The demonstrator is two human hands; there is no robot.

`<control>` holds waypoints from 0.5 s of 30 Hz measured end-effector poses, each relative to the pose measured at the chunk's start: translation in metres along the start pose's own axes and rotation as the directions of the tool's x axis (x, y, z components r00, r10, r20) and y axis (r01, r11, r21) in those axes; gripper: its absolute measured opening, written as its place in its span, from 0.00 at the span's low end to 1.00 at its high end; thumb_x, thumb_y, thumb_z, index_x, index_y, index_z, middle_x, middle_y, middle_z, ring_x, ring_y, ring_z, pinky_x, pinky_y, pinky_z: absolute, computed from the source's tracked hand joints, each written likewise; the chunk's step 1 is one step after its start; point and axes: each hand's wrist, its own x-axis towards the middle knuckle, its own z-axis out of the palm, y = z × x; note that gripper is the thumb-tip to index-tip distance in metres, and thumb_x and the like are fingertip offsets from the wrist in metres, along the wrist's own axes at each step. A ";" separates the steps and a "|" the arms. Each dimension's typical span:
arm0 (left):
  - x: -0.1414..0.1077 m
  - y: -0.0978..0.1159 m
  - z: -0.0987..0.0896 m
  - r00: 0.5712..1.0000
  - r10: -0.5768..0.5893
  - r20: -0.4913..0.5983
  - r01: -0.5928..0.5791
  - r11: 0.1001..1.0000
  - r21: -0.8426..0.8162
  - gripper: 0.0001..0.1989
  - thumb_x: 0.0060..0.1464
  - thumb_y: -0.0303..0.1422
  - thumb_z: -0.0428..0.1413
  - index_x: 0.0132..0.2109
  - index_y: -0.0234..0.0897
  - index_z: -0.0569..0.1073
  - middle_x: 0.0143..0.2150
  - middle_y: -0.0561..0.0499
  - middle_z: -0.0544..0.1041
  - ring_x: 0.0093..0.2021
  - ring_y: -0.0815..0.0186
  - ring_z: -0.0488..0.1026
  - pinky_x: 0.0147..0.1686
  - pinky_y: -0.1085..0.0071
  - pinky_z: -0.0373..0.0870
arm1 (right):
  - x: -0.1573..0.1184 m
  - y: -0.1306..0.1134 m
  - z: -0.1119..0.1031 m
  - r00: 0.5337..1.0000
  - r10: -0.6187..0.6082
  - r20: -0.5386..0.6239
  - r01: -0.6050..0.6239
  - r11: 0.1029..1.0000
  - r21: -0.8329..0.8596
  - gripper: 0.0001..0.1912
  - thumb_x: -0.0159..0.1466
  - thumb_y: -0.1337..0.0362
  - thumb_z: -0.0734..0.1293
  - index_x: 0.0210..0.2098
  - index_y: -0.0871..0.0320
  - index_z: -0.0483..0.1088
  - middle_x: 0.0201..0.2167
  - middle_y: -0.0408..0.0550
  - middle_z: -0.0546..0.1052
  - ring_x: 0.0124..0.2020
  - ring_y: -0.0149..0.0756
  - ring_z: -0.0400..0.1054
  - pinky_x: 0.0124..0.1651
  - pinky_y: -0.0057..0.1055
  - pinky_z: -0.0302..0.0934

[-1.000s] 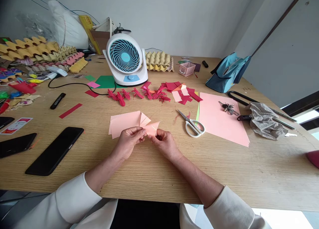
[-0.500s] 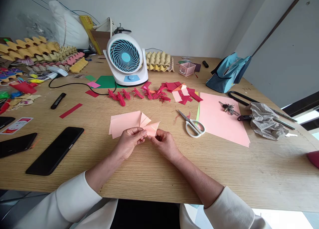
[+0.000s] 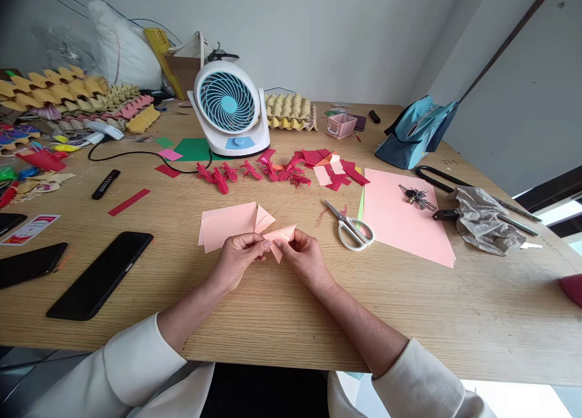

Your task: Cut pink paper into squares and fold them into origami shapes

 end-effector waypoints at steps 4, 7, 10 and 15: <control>0.001 -0.001 -0.002 1.000 0.013 -0.003 -0.013 1.000 0.018 0.15 0.43 0.41 0.65 0.31 0.32 0.78 0.28 0.51 0.75 0.29 0.70 0.68 0.26 0.75 0.69 | 0.001 0.004 -0.001 1.000 0.001 -0.026 -0.001 1.000 -0.024 0.18 0.52 0.50 0.74 0.27 0.59 0.71 0.23 0.42 0.73 0.24 0.30 0.62 0.28 0.28 0.56; 0.002 -0.002 -0.003 0.999 0.026 -0.036 -0.025 0.999 0.026 0.16 0.42 0.41 0.66 0.32 0.32 0.77 0.29 0.50 0.74 0.29 0.69 0.68 0.24 0.75 0.69 | 0.001 0.006 -0.001 0.999 -0.019 -0.029 0.017 0.998 -0.054 0.18 0.52 0.51 0.74 0.26 0.60 0.70 0.22 0.42 0.71 0.23 0.28 0.60 0.27 0.27 0.54; 0.004 -0.003 -0.003 0.998 0.046 -0.033 -0.045 0.999 0.030 0.15 0.42 0.41 0.66 0.29 0.32 0.76 0.27 0.51 0.73 0.28 0.70 0.67 0.24 0.75 0.69 | 0.001 0.007 -0.002 0.999 -0.040 -0.029 0.038 0.997 -0.073 0.17 0.53 0.52 0.74 0.25 0.60 0.68 0.22 0.41 0.70 0.23 0.28 0.59 0.26 0.27 0.53; 0.003 -0.003 -0.003 0.996 0.089 -0.025 -0.088 0.995 0.043 0.13 0.45 0.39 0.65 0.27 0.32 0.75 0.24 0.53 0.72 0.25 0.72 0.66 0.26 0.75 0.66 | 0.001 0.005 -0.001 1.000 -0.023 -0.004 0.023 0.998 -0.057 0.17 0.53 0.51 0.73 0.27 0.59 0.70 0.24 0.43 0.72 0.25 0.30 0.63 0.29 0.28 0.57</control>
